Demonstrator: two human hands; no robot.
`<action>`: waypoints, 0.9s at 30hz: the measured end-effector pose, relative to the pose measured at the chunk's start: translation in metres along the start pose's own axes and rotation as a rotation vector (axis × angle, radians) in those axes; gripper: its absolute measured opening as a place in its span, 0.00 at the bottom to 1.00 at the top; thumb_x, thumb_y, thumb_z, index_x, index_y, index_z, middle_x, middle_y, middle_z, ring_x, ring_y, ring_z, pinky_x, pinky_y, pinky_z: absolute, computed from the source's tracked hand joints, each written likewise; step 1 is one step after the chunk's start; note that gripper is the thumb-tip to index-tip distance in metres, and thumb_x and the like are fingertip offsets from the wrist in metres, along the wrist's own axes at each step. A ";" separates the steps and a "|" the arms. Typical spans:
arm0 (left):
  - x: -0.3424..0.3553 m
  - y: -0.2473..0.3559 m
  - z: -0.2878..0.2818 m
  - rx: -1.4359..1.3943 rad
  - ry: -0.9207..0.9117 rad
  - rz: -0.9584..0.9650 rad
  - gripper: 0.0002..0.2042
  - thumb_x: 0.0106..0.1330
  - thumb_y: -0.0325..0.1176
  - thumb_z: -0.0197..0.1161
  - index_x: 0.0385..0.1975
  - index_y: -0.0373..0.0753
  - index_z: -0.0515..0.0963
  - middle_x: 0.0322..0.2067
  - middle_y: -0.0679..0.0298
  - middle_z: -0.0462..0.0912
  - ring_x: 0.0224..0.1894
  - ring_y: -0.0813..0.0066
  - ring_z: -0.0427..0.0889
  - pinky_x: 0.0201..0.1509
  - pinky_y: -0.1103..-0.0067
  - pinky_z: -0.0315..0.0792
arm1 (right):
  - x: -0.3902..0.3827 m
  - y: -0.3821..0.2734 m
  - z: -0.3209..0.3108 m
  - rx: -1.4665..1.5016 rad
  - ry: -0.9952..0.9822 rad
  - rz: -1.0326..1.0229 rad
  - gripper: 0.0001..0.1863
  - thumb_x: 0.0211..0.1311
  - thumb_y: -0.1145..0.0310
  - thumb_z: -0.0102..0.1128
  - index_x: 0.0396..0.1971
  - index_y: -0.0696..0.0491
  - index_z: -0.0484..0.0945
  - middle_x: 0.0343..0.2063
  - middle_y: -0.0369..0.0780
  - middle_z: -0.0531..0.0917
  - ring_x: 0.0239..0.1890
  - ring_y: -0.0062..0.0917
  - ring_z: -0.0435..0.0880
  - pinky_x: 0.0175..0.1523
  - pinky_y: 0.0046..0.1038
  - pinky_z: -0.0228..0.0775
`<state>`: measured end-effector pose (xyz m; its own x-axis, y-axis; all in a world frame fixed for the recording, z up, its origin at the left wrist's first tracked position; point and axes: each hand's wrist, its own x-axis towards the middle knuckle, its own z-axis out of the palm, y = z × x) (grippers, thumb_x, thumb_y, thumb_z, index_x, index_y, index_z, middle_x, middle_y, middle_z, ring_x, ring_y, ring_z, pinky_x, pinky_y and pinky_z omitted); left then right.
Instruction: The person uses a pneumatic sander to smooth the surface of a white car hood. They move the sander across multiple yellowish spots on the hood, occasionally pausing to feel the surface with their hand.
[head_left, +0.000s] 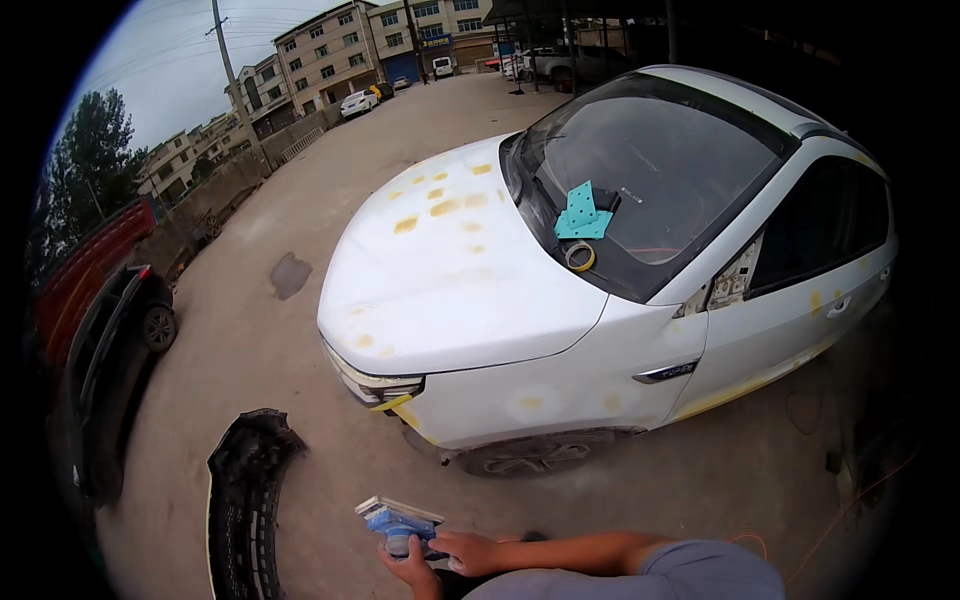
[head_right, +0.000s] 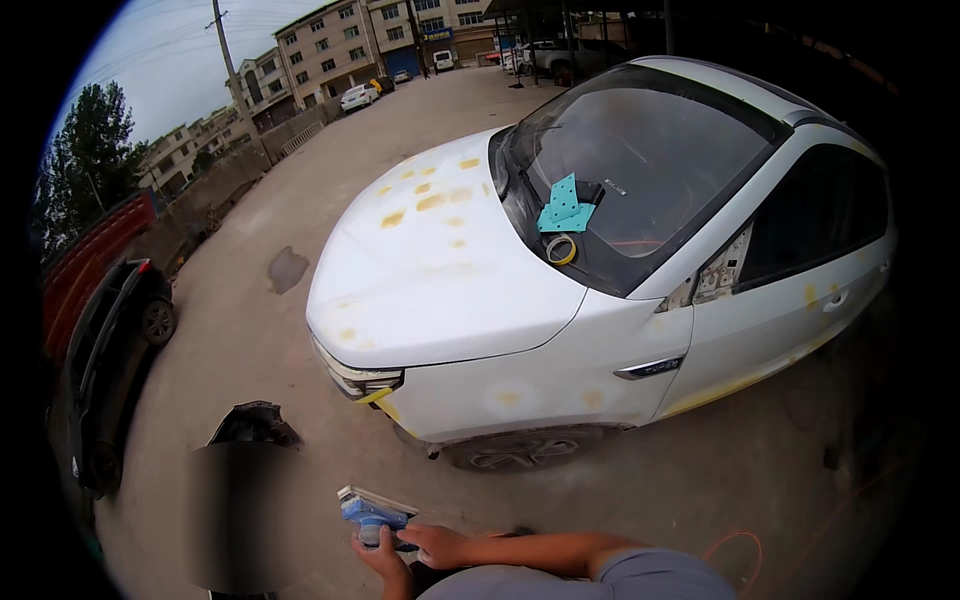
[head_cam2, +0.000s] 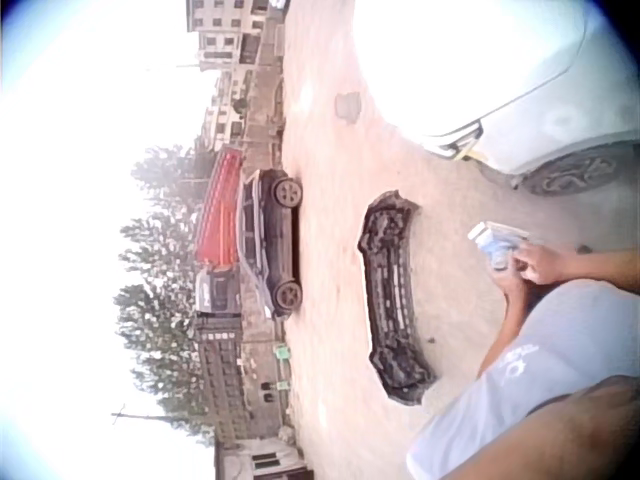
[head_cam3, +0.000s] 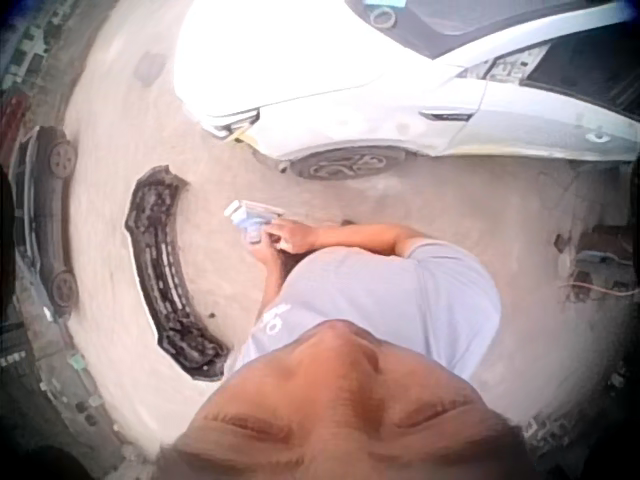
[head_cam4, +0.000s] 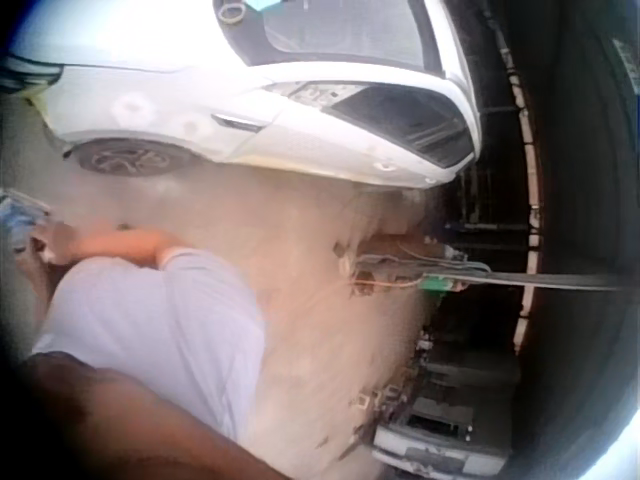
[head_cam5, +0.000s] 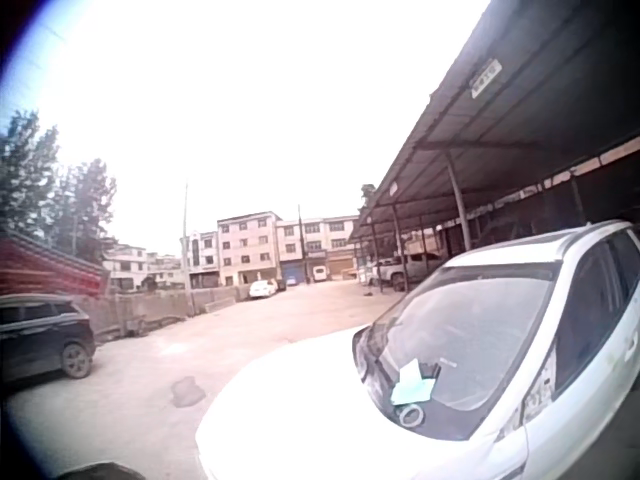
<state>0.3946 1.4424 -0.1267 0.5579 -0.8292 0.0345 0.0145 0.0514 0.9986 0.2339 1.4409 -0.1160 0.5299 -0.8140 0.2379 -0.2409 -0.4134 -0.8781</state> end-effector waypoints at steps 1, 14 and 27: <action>0.012 0.005 -0.004 -0.048 0.036 -0.001 0.32 0.65 0.30 0.74 0.65 0.31 0.65 0.52 0.55 0.77 0.51 0.65 0.79 0.58 0.69 0.75 | -0.005 0.004 -0.007 0.073 -0.074 0.073 0.33 0.57 0.78 0.56 0.66 0.58 0.70 0.56 0.52 0.78 0.56 0.49 0.79 0.56 0.43 0.75; 0.119 0.067 -0.177 -0.452 0.029 0.131 0.26 0.65 0.41 0.65 0.59 0.34 0.71 0.50 0.58 0.79 0.51 0.65 0.81 0.58 0.69 0.75 | -0.100 0.065 0.038 -0.226 -0.042 0.673 0.25 0.54 0.65 0.65 0.54 0.55 0.81 0.46 0.53 0.86 0.48 0.48 0.86 0.55 0.46 0.78; 0.204 -0.012 -0.124 -0.885 -0.343 -0.431 0.35 0.61 0.51 0.66 0.66 0.38 0.72 0.59 0.55 0.82 0.57 0.53 0.83 0.63 0.57 0.79 | 0.155 0.009 0.015 0.213 0.007 0.449 0.45 0.66 0.42 0.69 0.69 0.63 0.66 0.50 0.57 0.83 0.52 0.45 0.85 0.56 0.38 0.76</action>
<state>0.6112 1.3413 -0.1365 0.0971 -0.9807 -0.1699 0.8373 -0.0118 0.5467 0.3261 1.3171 -0.0932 0.4063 -0.8956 -0.1813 -0.2726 0.0706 -0.9595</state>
